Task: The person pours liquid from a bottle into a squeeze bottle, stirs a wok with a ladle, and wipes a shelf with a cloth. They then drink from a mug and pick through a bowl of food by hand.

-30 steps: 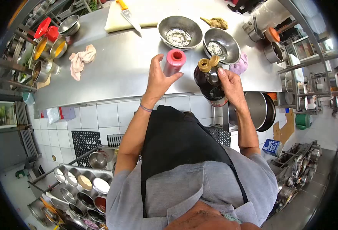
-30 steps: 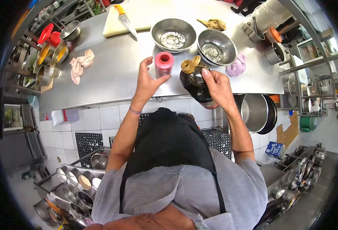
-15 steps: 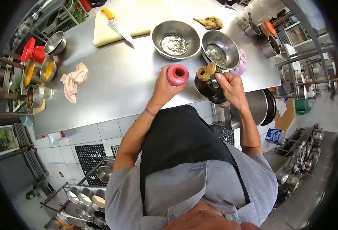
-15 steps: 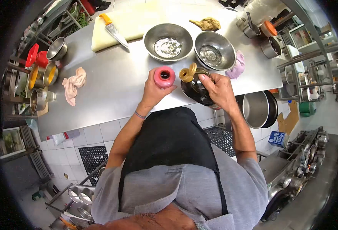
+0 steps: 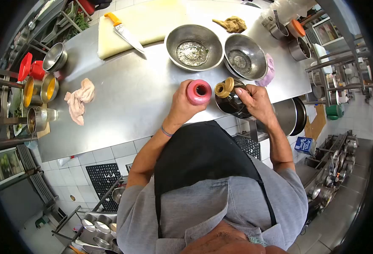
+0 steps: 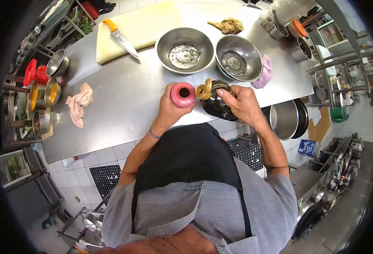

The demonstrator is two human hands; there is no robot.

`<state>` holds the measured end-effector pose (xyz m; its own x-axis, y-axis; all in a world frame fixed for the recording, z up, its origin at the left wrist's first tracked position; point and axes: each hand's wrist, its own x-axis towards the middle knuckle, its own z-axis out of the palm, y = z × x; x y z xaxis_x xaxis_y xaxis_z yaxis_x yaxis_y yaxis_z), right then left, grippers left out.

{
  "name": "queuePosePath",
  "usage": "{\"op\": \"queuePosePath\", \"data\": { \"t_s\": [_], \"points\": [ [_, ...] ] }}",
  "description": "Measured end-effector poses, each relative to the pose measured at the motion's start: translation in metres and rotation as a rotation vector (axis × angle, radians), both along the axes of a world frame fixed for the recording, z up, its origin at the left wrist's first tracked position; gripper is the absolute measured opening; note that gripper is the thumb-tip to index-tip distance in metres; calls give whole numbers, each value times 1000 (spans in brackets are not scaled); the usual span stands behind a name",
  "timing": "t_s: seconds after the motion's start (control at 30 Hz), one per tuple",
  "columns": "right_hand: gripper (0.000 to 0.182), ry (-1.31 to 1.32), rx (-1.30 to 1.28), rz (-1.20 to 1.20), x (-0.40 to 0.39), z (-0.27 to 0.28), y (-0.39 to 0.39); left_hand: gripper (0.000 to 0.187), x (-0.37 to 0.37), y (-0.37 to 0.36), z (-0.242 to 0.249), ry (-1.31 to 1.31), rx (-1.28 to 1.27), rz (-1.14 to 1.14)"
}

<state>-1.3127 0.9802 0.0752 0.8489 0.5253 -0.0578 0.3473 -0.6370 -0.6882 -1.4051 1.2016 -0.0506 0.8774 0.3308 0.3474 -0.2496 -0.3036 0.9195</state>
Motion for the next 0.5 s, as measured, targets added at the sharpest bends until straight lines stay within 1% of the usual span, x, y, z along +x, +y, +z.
{"op": "queuePosePath", "data": {
  "t_s": [0.1, 0.2, 0.37, 0.5],
  "points": [
    [54, -42, -53, 17, 4, 4, 0, 67, -1, 3, 7, -2, 81, 1],
    [51, -7, -84, 30, 6, 9, 1, 67, -2, 5, 15, -5, 147, -4],
    [55, -100, -137, 57, 10, 12, 4, 71, -2, 6, 32, 27, 244, 3],
    [55, -150, -178, 102, 12, 17, 6, 72, -1, 6, 32, 27, 312, 29]
  ]
}}
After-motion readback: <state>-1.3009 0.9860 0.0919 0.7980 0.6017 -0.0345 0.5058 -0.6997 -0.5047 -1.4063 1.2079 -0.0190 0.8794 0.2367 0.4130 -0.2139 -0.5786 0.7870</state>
